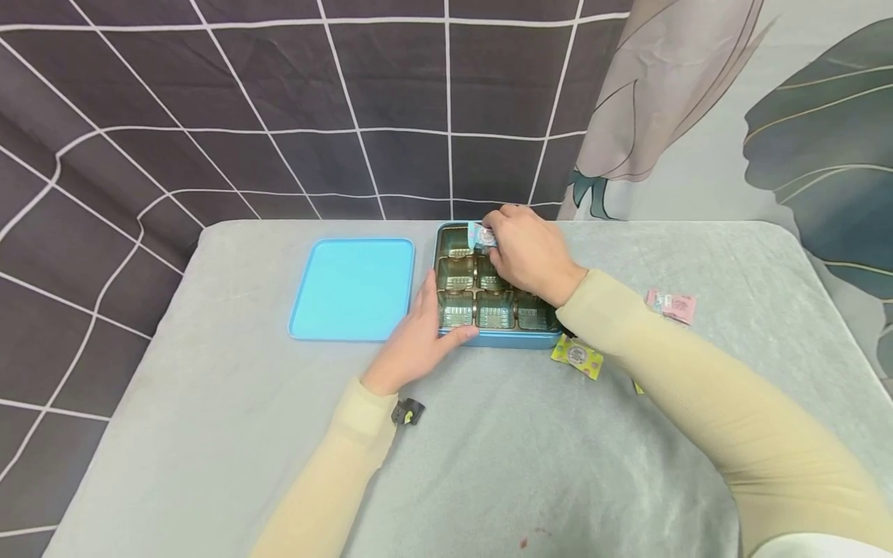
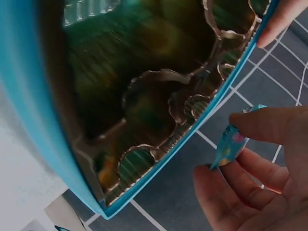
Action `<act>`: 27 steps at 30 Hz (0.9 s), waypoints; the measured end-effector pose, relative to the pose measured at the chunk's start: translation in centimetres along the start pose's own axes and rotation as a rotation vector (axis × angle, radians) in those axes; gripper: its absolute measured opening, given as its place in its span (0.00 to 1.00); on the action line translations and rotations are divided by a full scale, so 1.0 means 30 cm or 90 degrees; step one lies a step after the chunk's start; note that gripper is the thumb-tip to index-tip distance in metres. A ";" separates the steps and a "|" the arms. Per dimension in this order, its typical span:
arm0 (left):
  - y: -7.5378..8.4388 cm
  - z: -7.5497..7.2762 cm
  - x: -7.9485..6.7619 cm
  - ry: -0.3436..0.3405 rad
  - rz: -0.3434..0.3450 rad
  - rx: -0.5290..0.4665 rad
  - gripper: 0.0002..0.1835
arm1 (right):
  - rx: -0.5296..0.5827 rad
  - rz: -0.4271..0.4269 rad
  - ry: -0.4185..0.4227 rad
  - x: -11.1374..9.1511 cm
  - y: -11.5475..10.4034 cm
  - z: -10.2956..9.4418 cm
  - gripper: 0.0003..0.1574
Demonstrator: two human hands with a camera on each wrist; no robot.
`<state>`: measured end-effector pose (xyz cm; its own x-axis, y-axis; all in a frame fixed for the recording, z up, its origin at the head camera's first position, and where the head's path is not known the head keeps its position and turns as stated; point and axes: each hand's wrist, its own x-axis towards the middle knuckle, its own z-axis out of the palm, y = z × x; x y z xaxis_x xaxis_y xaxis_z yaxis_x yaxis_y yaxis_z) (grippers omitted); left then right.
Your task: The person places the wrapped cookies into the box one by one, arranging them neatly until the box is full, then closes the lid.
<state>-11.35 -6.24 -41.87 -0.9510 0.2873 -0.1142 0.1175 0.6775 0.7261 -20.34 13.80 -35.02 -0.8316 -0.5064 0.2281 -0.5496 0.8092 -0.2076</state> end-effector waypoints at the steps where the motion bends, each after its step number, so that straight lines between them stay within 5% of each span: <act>1: 0.000 0.000 -0.001 -0.001 -0.001 0.000 0.60 | -0.001 0.004 -0.004 0.004 -0.001 -0.001 0.22; 27: 0.003 -0.006 -0.002 -0.006 0.007 0.001 0.59 | -0.031 0.017 -0.078 0.100 -0.022 0.005 0.20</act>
<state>-11.34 -6.30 -41.68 -0.9469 0.3009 -0.1130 0.1282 0.6760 0.7257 -22.48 11.72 -34.34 -0.8513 -0.5142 0.1040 -0.5246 0.8353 -0.1645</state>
